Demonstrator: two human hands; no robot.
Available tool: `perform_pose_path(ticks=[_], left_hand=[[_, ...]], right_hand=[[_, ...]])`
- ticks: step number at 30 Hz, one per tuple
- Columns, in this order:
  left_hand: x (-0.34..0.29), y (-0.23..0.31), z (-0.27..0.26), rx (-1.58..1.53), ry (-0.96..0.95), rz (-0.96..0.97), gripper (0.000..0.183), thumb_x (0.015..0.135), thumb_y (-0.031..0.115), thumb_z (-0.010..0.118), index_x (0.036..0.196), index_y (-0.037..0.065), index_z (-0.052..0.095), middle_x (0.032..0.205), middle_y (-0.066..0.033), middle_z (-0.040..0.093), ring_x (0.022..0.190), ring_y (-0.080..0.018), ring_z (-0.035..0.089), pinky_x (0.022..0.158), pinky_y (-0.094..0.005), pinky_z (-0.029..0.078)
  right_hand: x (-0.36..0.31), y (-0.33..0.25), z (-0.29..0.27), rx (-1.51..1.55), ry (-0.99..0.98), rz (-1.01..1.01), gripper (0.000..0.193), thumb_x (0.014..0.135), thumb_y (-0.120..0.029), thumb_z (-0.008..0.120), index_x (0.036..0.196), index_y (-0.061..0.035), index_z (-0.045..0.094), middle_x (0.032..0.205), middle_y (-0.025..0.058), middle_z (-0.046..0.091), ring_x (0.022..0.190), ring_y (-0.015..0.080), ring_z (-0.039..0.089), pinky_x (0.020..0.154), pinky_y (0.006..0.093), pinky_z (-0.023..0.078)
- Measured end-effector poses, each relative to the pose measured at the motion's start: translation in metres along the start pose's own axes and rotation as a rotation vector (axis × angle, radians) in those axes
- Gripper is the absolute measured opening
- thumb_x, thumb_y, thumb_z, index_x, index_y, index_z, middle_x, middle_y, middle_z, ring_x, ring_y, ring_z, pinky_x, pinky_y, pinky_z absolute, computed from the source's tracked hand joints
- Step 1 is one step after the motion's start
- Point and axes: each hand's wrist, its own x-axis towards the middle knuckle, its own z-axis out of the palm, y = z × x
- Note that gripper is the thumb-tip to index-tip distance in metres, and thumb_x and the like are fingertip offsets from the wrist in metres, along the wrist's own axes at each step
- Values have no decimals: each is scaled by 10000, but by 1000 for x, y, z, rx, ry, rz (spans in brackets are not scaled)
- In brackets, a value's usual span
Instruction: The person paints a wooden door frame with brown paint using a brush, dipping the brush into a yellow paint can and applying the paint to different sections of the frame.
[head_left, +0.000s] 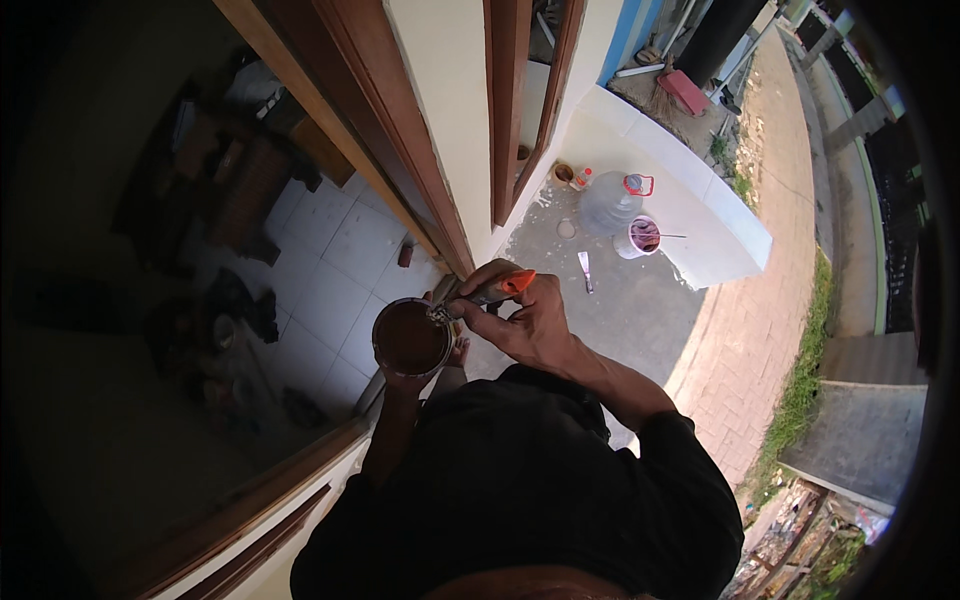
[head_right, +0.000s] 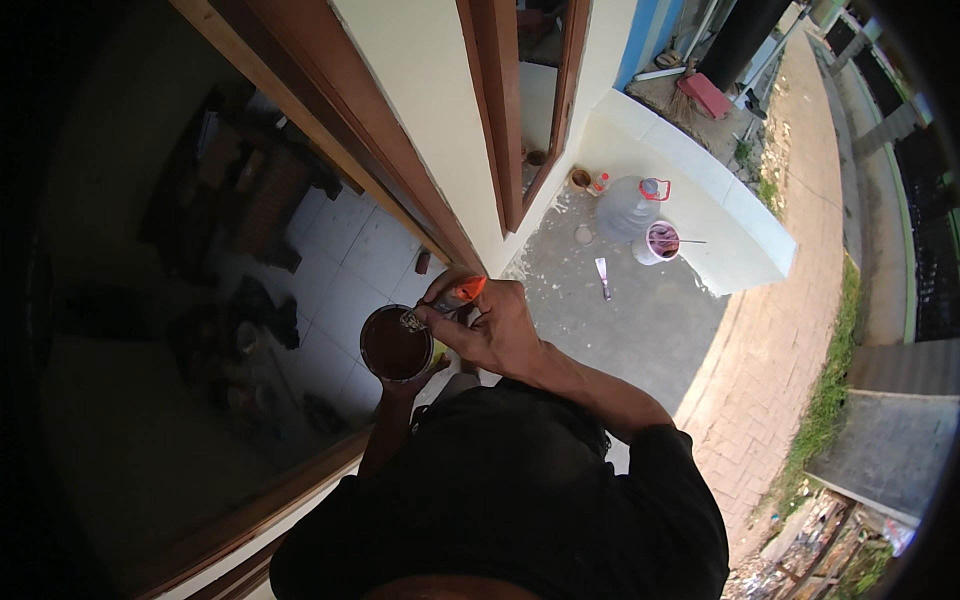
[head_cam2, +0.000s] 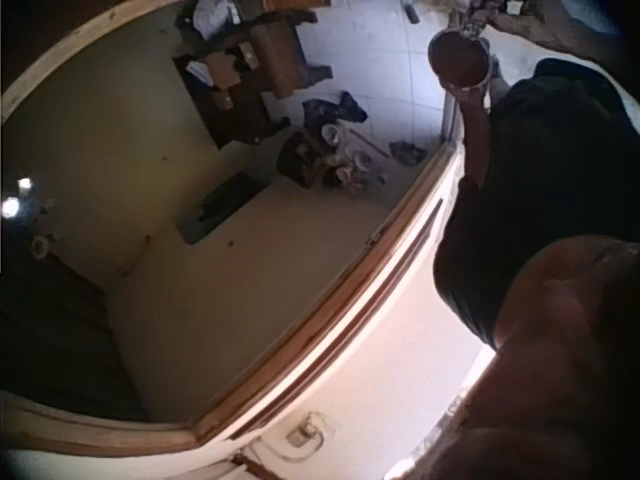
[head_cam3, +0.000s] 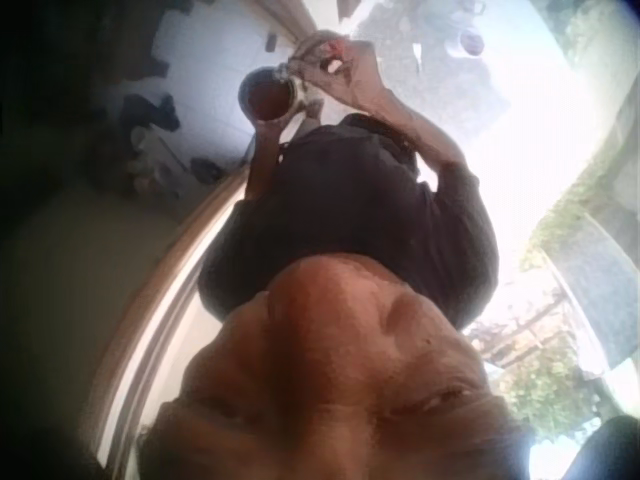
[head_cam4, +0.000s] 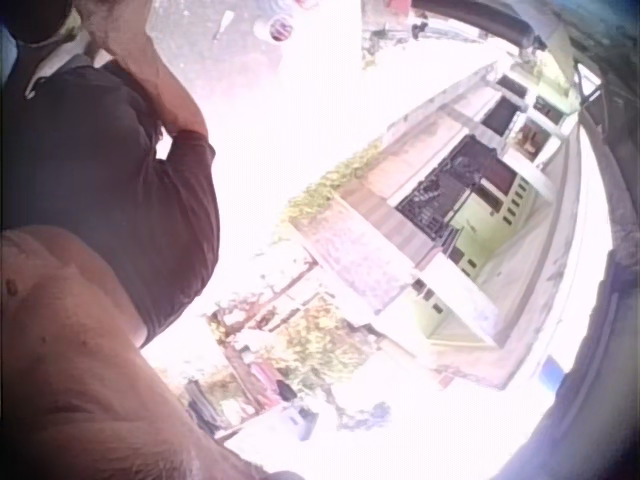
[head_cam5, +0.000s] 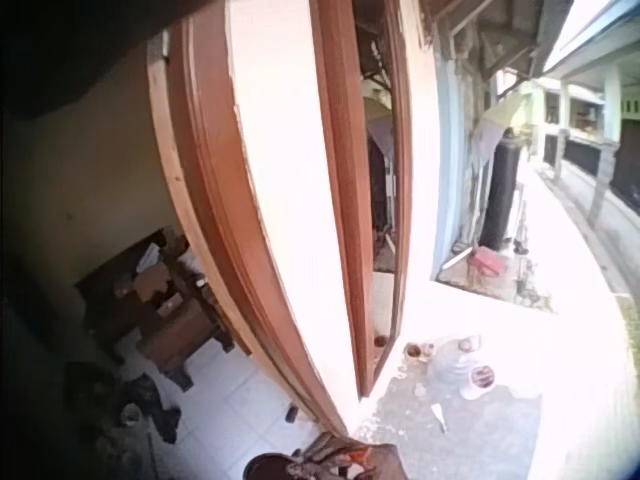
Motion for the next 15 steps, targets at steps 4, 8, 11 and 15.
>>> perform_pose_path(ticks=[4,8,11,15], left_hand=[[-1,2,-1,230,23,209,873,912,685,612,1584,187,363,1553,-144,457,1395,-362,493,1095,-585,470],[-13,7,-18,-154,232,100,824,889,701,616,1519,194,456,1536,-117,483,1410,-323,488,1064,-585,500],[-21,6,-15,-178,232,99,829,885,708,612,1519,195,457,1534,-116,487,1407,-324,491,1066,-585,499],[-33,2,-5,-157,237,122,837,880,717,607,1519,196,459,1530,-113,492,1403,-326,496,1068,-584,498]], right_hand=[[14,-1,10,-156,-131,-114,164,870,-117,803,963,-26,704,739,85,710,646,162,703,586,294,537],[17,12,21,-207,-129,-311,229,876,-208,798,990,-50,675,687,102,686,557,230,676,537,320,521],[12,10,25,-194,-154,-310,225,867,-181,790,1001,-54,661,678,117,673,559,271,675,526,359,519],[3,4,32,-110,-178,-378,213,863,-162,777,982,-42,647,684,109,672,581,297,685,549,373,540]])
